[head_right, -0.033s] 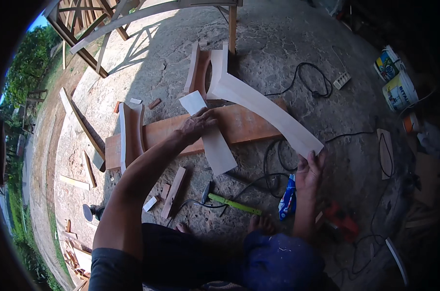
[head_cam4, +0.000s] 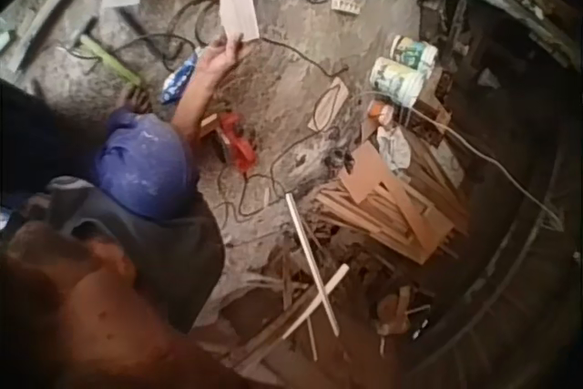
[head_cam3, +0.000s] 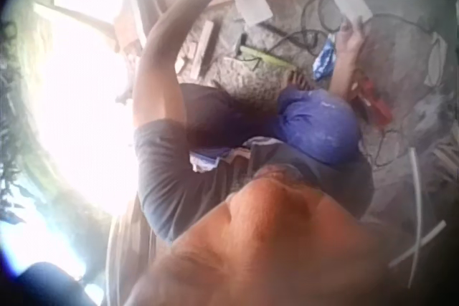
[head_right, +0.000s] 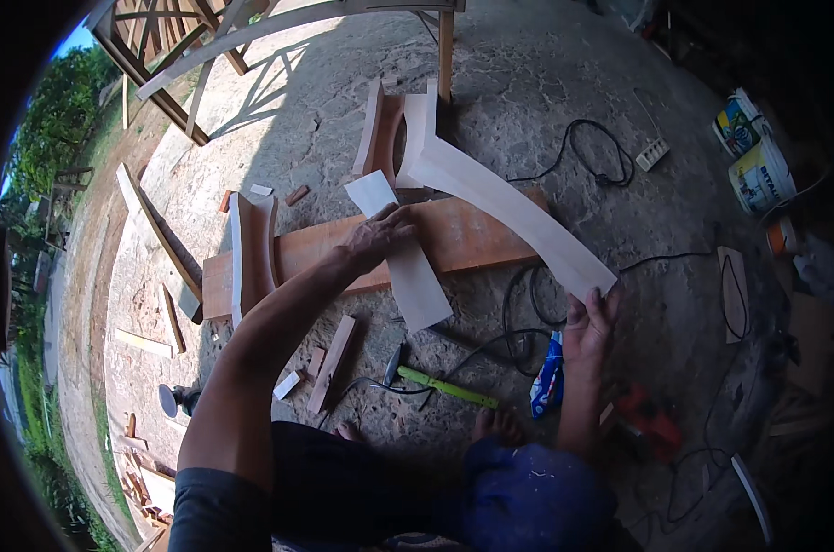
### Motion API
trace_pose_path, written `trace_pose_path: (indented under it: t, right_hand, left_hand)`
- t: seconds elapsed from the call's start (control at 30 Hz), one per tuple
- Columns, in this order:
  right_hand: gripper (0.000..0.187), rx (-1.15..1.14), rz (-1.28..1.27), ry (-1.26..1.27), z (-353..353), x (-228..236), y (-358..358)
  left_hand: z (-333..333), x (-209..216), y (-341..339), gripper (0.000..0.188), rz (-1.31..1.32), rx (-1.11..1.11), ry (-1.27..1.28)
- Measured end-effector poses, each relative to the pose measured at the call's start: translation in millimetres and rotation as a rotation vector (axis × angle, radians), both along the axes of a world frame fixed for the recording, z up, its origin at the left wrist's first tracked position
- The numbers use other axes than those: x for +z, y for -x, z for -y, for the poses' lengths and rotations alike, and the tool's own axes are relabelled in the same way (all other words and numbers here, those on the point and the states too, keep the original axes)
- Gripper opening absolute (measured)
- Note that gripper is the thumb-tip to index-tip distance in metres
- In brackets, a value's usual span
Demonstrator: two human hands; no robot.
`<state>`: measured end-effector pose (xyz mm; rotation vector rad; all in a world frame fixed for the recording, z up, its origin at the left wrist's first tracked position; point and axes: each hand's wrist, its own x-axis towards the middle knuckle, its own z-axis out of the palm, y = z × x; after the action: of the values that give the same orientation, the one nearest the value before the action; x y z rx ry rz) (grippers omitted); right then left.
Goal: The person sits on the ground and assembles a wooden structure by joining white and brown wooden pieces. They use a hammer to drive nails into the joints, securing the components together. The person repeatedly aligns the pieces and hammers them to form a larger frame.
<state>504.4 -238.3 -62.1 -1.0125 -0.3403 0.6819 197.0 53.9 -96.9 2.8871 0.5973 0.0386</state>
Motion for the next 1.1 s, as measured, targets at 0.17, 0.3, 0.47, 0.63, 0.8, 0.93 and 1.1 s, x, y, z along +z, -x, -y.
trace_pose_path:
  t: [0.17, 0.3, 0.47, 0.63, 0.8, 0.93, 1.1]
  right_hand:
    - [0.059, 0.022, -0.049, -0.006, 6.9, -9.9, -2.5]
    - [0.057, 0.044, -0.086, -0.008, 13.7, -28.6, -9.0]
    - [0.055, 0.057, -0.115, -0.003, 5.0, -29.5, -0.6]
    - [0.055, 0.122, -0.120, 0.007, 7.0, -21.5, 2.3]
    - [0.051, 0.096, -0.140, -0.037, -7.2, -16.6, 20.3]
    - [0.049, 0.085, -0.179, -0.066, -12.0, -6.5, 34.7]
    - [0.045, 0.113, -0.226, -0.068, -22.0, -3.6, 47.1]
  left_hand:
    - [30.4, -6.1, 5.5, 0.080, 0.156, 0.352, -0.052]
    - [58.8, 3.3, -4.4, 0.090, 0.268, 0.711, 0.424]
    - [76.8, -15.0, -7.1, 0.108, 0.148, 0.556, 0.397]
    - [56.6, -24.0, -5.3, 0.110, 0.296, 0.446, 0.509]
    - [69.6, 31.3, 6.9, 0.058, 0.250, 0.598, 0.327]
    - [85.9, 35.7, -2.4, 0.033, 0.388, 0.475, 0.524]
    - [93.7, 54.0, -26.4, 0.036, 0.536, 0.498, 0.986]
